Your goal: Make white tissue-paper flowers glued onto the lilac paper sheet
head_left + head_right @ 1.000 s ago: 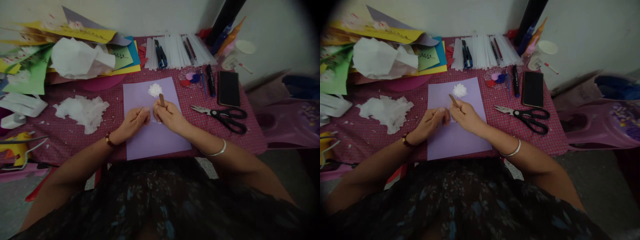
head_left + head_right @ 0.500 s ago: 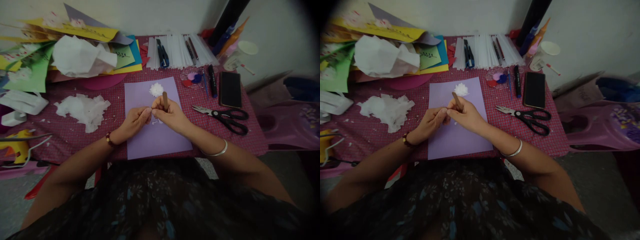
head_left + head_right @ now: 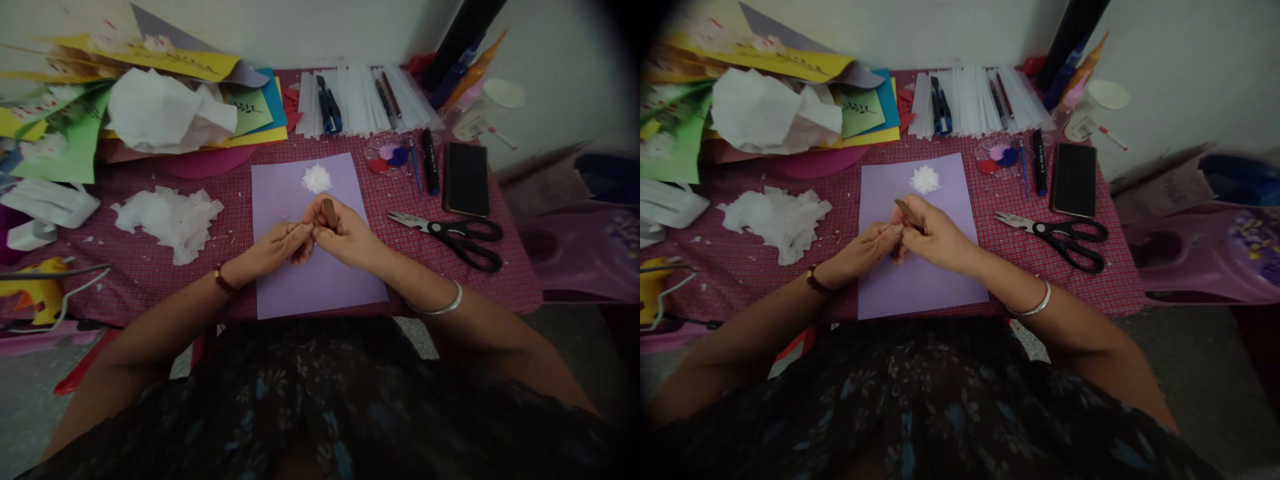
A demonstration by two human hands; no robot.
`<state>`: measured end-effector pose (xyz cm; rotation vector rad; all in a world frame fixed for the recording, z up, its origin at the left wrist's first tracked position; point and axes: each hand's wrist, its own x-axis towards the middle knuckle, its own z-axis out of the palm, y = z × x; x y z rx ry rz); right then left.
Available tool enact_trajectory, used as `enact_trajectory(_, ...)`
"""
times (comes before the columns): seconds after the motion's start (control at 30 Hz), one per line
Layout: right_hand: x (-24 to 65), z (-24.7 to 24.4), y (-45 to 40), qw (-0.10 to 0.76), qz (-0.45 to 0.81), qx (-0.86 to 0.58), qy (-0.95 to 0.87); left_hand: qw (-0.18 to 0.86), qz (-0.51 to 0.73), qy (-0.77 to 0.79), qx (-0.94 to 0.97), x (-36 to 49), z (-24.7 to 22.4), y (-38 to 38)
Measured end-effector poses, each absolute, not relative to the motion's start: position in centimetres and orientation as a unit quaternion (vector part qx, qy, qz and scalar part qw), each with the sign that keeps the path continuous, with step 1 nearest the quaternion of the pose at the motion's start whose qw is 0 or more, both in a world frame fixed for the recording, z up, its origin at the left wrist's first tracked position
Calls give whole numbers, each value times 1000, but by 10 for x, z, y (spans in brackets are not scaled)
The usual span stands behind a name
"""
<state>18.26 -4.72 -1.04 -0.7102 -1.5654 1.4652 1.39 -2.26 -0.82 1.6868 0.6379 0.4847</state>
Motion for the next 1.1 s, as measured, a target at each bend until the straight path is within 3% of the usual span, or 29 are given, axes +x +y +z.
enact_trajectory(0.5,186,-3,-53,407,648,-243,-596,571,198,253,755,9,-7,-24)
enact_trajectory(0.8,184,-3,-49,422,620,-267,-605,577,188,266,749,10,-8,-25)
enact_trajectory(1.1,182,-7,-54,440,560,-328,-621,476,226,274,804,11,-15,-29)
